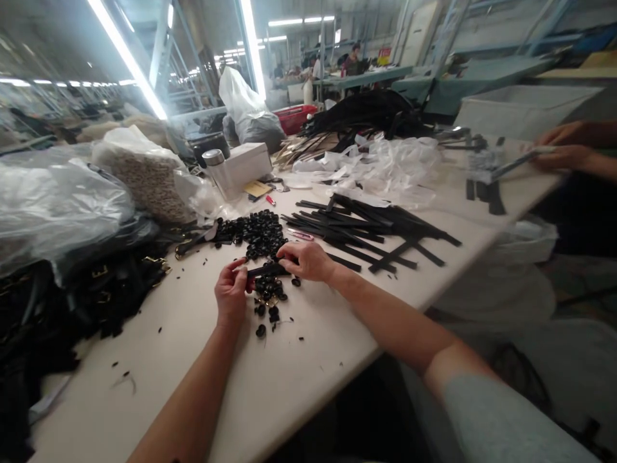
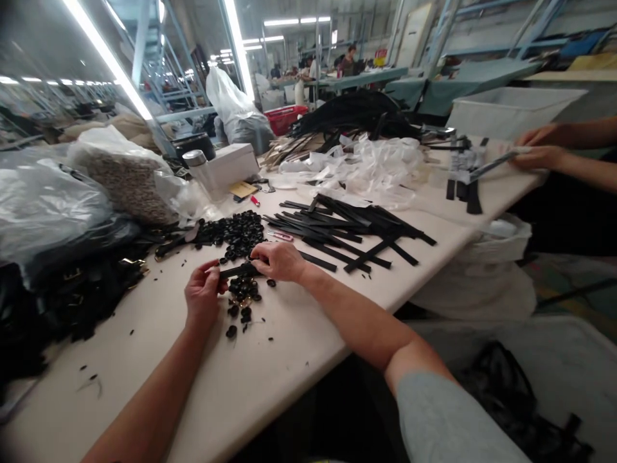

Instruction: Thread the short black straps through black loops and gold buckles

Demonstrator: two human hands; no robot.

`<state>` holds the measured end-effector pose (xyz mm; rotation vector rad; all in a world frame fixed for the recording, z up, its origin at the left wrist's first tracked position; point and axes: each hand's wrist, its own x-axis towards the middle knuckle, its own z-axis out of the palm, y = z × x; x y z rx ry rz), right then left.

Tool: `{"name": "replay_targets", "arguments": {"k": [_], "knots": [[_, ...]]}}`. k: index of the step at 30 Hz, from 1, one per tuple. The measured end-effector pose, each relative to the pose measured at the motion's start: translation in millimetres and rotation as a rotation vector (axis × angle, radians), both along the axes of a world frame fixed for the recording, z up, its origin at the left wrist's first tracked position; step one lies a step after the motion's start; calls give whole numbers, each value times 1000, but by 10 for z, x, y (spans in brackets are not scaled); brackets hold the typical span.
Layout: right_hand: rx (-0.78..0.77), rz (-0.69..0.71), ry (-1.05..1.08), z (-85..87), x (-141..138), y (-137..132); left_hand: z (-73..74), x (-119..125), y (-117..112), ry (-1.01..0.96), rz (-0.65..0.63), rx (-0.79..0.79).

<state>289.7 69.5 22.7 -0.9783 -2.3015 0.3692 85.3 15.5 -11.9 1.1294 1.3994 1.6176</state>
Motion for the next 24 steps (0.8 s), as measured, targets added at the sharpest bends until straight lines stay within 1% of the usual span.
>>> {"name": "replay_targets", "arguments": {"k": [2,4,7,10,15,20,22,24], "knots": [[45,86,5,-37,-2,9,17,38,-12,-17,-5,-22],[80,137,11,-89,-37,3,37,79,-20,-34,-24,-49],[96,131,4,-174,-110,-20,58,121,-28,-34,-52,-82],[77,115,16,-218,-156,-40,60,128,-29,-47,-59,-98],[79,90,58,-208,-179,-49,37,99,-17,-79,-81,-104],[98,93,38,-212,-193,-41,37,107,-27,-96,-107,-93],[115,84,32,-189,-181,-37,43,114,-31,-98,-110,-91],[166,92,70,-136,-151,-37,47,107,-24,-126,-98,-82]]}}
